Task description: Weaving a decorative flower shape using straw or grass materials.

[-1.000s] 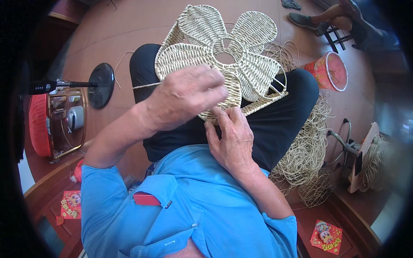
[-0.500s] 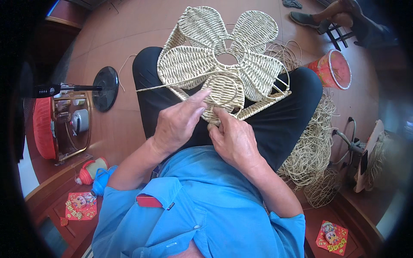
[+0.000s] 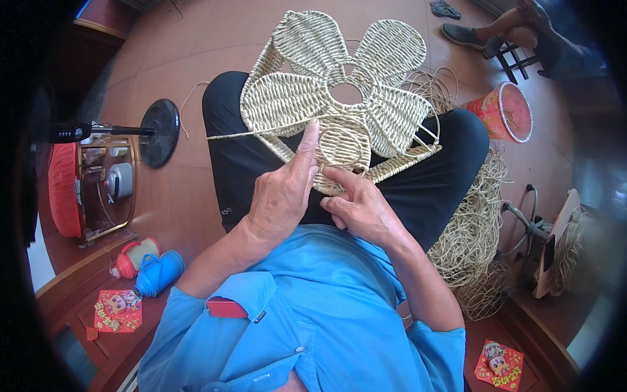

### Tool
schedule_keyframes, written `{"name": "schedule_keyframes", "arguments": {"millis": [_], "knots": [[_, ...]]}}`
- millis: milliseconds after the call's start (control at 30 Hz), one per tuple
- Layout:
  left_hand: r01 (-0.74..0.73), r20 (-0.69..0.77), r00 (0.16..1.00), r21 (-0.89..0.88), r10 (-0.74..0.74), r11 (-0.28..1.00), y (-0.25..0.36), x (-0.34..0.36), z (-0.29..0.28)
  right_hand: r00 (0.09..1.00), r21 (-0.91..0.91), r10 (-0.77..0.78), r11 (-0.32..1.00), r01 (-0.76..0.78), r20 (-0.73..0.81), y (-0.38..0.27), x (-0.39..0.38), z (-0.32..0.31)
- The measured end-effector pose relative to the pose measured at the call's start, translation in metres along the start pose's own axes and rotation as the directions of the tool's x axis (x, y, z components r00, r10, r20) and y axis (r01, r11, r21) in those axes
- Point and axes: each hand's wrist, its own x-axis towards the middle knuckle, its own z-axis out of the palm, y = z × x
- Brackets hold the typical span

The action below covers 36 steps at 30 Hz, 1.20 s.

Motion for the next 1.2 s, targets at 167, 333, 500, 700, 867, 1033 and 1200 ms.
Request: {"name": "schedule_keyframes", "arguments": {"millis": [167, 333, 500, 700, 867, 1033, 1200], "knots": [[-0.034, -0.045, 0.998, -0.040, 0.032, 0.999, 0.000, 0.001, 0.006, 1.000, -0.011, -0.018, 1.000, 0.018, -0.016, 0.006, 0.000, 0.002], [-0.041, -0.263, 0.965, -0.235, -0.023, 0.971, -0.005, -0.003, 0.011, 0.975, -0.218, -0.122, 0.973, 0.081, -0.185, 0.009, -0.009, 0.025], [0.470, 0.432, 0.834, -0.882, -0.344, 0.033, -0.003, 0.004, -0.023, 0.935, -0.335, -0.239, 0.931, 0.144, -0.262, 0.024, -0.009, 0.035], [0.557, 0.571, 0.785, -0.820, -0.238, -0.131, -0.027, 0.014, -0.042, 0.869, -0.582, -0.430, 0.782, 0.223, -0.244, 0.017, -0.015, 0.042], [0.456, 0.486, 0.824, -0.874, -0.291, -0.170, -0.052, 0.016, -0.065, 0.797, -0.640, -0.527, 0.728, 0.244, -0.295, 0.015, -0.016, 0.051], [0.452, 0.454, 0.809, -0.886, -0.374, -0.100, -0.083, 0.009, -0.075, 0.706, -0.707, -0.643, 0.645, 0.291, -0.296, 0.008, -0.015, 0.052], [0.467, 0.431, 0.802, -0.884, -0.415, -0.016, -0.087, 0.009, -0.083, 0.551, -0.851, -0.796, 0.452, 0.266, -0.250, -0.004, -0.003, 0.047]]}}
